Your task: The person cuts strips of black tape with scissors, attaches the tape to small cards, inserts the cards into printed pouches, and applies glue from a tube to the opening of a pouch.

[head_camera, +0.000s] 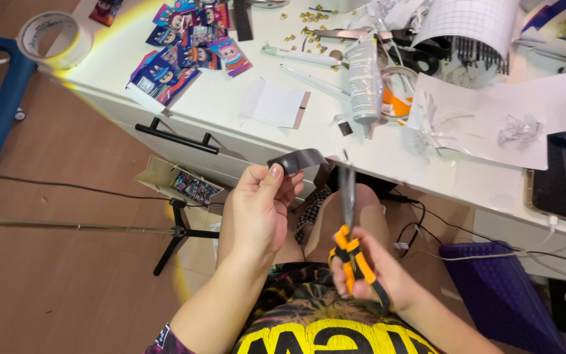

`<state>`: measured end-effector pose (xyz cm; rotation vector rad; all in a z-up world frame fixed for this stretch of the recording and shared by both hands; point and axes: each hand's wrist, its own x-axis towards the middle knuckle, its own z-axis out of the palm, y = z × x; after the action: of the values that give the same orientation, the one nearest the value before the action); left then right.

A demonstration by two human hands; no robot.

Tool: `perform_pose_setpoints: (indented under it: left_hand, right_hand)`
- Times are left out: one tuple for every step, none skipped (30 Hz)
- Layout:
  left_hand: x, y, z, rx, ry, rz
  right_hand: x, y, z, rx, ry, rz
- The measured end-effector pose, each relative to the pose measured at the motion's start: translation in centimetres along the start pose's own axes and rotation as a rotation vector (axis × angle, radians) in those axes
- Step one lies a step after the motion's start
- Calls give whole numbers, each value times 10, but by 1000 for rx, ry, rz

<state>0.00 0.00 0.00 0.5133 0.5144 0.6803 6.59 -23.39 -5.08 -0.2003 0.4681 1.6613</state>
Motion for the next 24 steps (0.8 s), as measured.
perform_pose_setpoints:
  left_hand:
    - [0,-1,-3,0,9,7]
    - [0,-2,-6,3,19,35]
    - [0,-2,-9,7,27,64]
    - [-2,0,-9,6,35,73]
    - [-2,2,-8,19,37,101]
    - [-3,4,-6,31,38,129]
    - [-4,4,-5,31,39,132]
    - [-6,3,-4,65,29,165]
    - [-7,1,-2,99,14,194]
    - [-10,2,1,98,11,194]
    - [-14,3,6,102,-5,198]
    - [-18,3,10,106,-20,201]
    - [-20,5,17,105,-24,200]
    - [-22,7,25,119,-52,209]
    - [-25,9,32,133,-80,221]
    - [-26,13,41,131,-83,222]
    - [-27,16,50,172,-121,228]
    - [-28,20,59,213,-159,235]
    - [-27,22,66,213,-163,235]
    - [-26,23,74,221,-195,251]
    - [-24,24,82,229,-226,266]
    - [-19,21,86,229,-230,266]
    - [-13,17,91,197,-239,281]
    - [-8,14,96,166,-248,296]
  right_hand:
    - [-1,9,11,-1,2,11]
    - [-3,19,23,-669,-58,-159]
    - [-4,28,35,-1348,-135,-332]
    - [-3,29,35,-1349,-142,-322]
    - [-2,29,35,-1355,-132,-279]
    - [-1,30,36,-1361,-121,-237]
    - [1,29,42,-1363,-124,-236]
    - [3,29,47,-1461,-106,-291]
    - [4,28,53,-1558,-84,-352]
    - [5,26,58,-1560,-83,-355]
    - [6,24,64,-1494,-105,-398]
    - [6,21,69,-1429,-127,-439]
    - [5,20,78,-1430,-125,-442]
    - [3,19,87,-1400,-92,-475]
    - [2,17,96,-1371,-60,-507]
    - [0,17,105,-1374,-60,-510]
    - [-1,16,115,-1406,-83,-557]
    - [-2,15,124,-1437,-106,-605]
    - [-4,11,129,-1438,-106,-609]
    - [-6,7,133,-1576,-50,-704]
    - [-8,3,137,-1709,11,-799]
    - [-10,3,146,-1709,12,-802]
    - [-11,3,156,-1622,24,-829]
    - [-13,3,165,-1534,36,-854]
